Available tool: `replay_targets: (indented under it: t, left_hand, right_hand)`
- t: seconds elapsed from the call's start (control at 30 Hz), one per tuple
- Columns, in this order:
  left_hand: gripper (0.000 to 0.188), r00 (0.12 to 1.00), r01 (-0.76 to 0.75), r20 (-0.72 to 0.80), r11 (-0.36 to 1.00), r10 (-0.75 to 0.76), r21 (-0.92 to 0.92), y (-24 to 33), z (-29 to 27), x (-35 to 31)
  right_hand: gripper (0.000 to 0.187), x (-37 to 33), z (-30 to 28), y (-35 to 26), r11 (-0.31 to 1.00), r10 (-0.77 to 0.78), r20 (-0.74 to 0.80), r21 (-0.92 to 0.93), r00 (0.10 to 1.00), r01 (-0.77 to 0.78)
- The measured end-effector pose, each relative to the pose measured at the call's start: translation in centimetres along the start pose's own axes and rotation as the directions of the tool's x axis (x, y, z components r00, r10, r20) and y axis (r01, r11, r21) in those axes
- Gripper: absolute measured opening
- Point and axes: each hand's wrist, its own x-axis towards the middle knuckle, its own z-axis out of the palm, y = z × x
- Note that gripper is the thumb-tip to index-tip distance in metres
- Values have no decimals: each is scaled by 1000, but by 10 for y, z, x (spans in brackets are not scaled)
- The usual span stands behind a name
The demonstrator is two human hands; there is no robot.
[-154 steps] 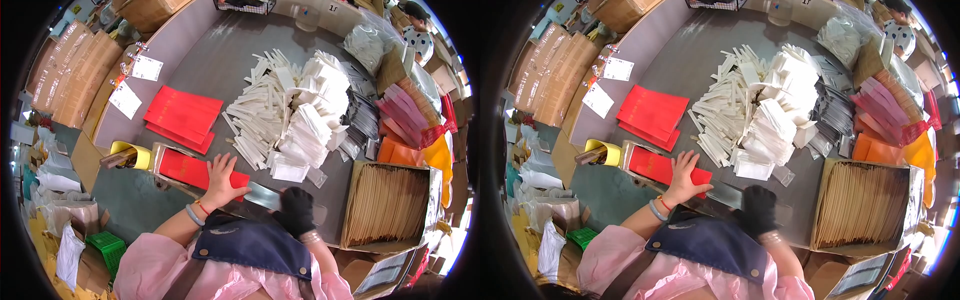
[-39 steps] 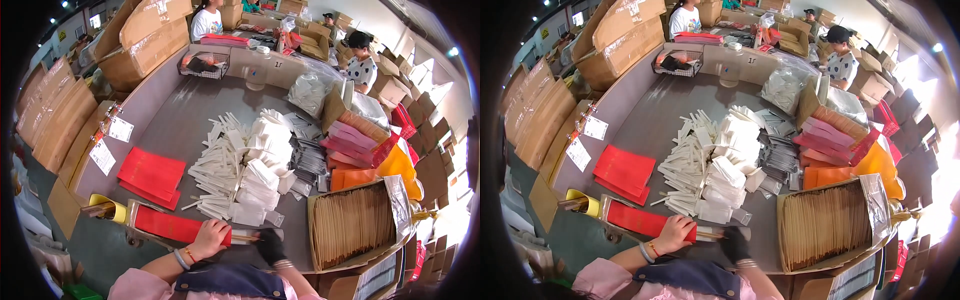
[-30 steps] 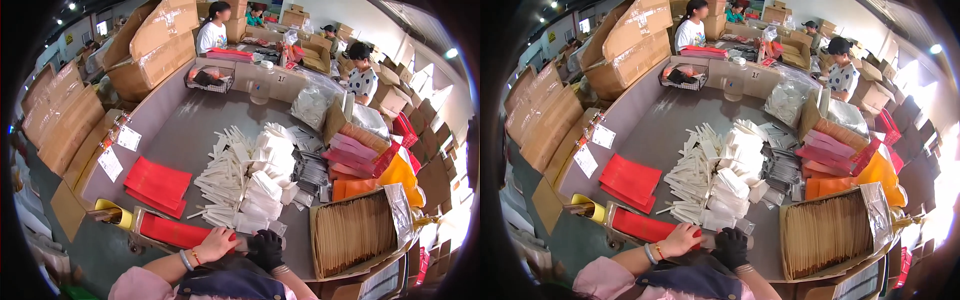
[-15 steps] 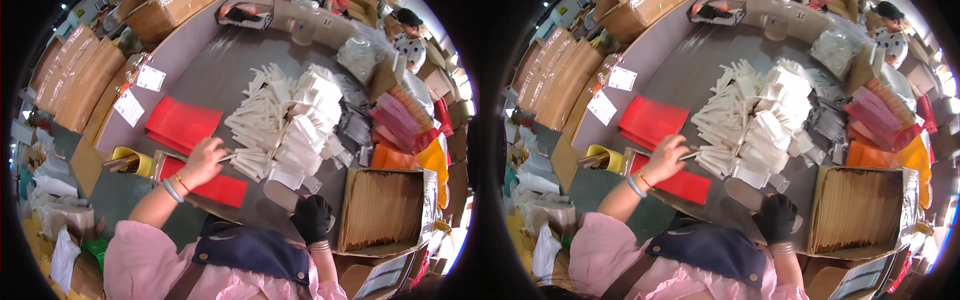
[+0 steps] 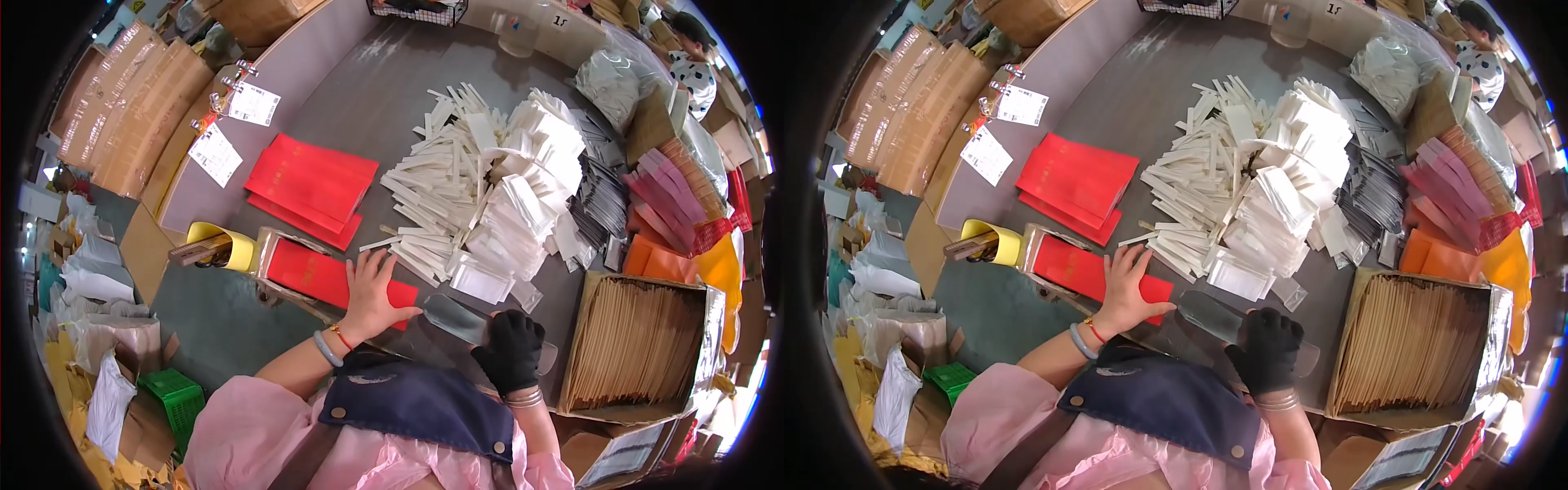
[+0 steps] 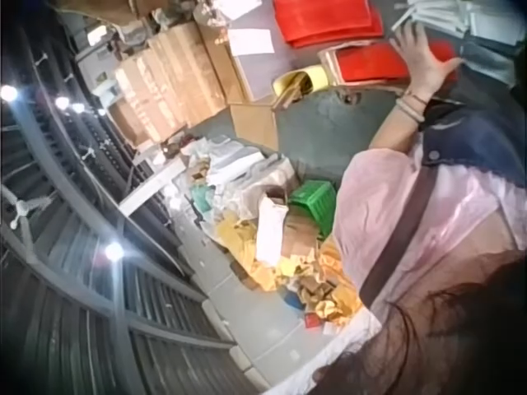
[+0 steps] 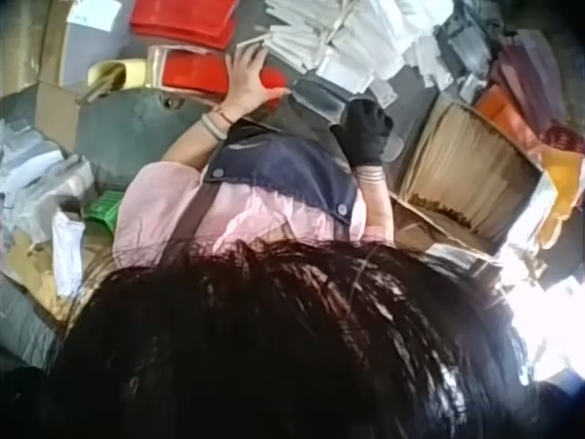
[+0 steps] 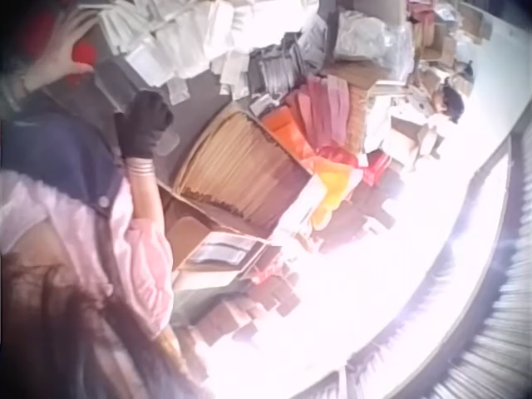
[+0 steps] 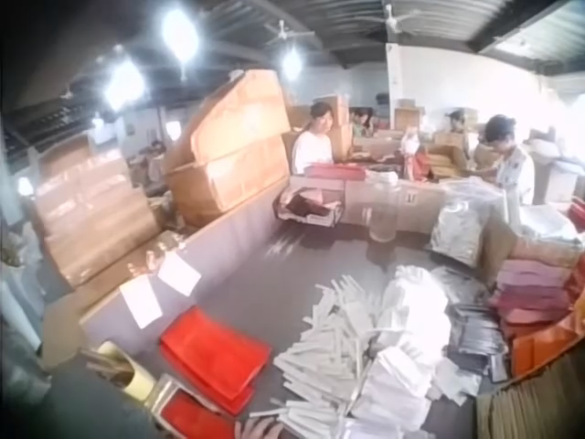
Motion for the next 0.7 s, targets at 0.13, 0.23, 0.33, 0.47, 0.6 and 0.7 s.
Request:
replay_targets:
  t: [0.13, 0.23, 0.33, 0.47, 0.6, 0.7]
  left_hand:
    - [93, 1000, 2, 8, 1000, -2, 18, -3, 2, 0]
    - [94, 1000, 5, 27, 1000, -4, -28, -7, 1, 2]
    - [94, 999, 7, 39, 999, -5, -47, -7, 2, 2]
    - [88, 998, -21, 66, 998, 24, -51, -5, -1, 3]
    - [50, 958, -262, 70, 948, 278, -178, -12, -9, 32]
    - [17, 924, -379, 92, 923, 372, 67, -15, -7, 64]
  right_hand:
    - [60, -1, 1, 2, 1000, -19, -27, 22, 999, 20]
    - [60, 3, 1, 0, 999, -20, 23, 30, 1000, 19]
    - [62, 7, 14, -1, 988, -82, 94, 138, 992, 68]
    - [64, 29, 59, -36, 953, -189, 4, 244, 982, 182]
    - [65, 30, 44, -24, 960, -147, -137, 220, 980, 175]
    - [49, 6, 22, 32, 980, 56, -293, 198, 955, 4]
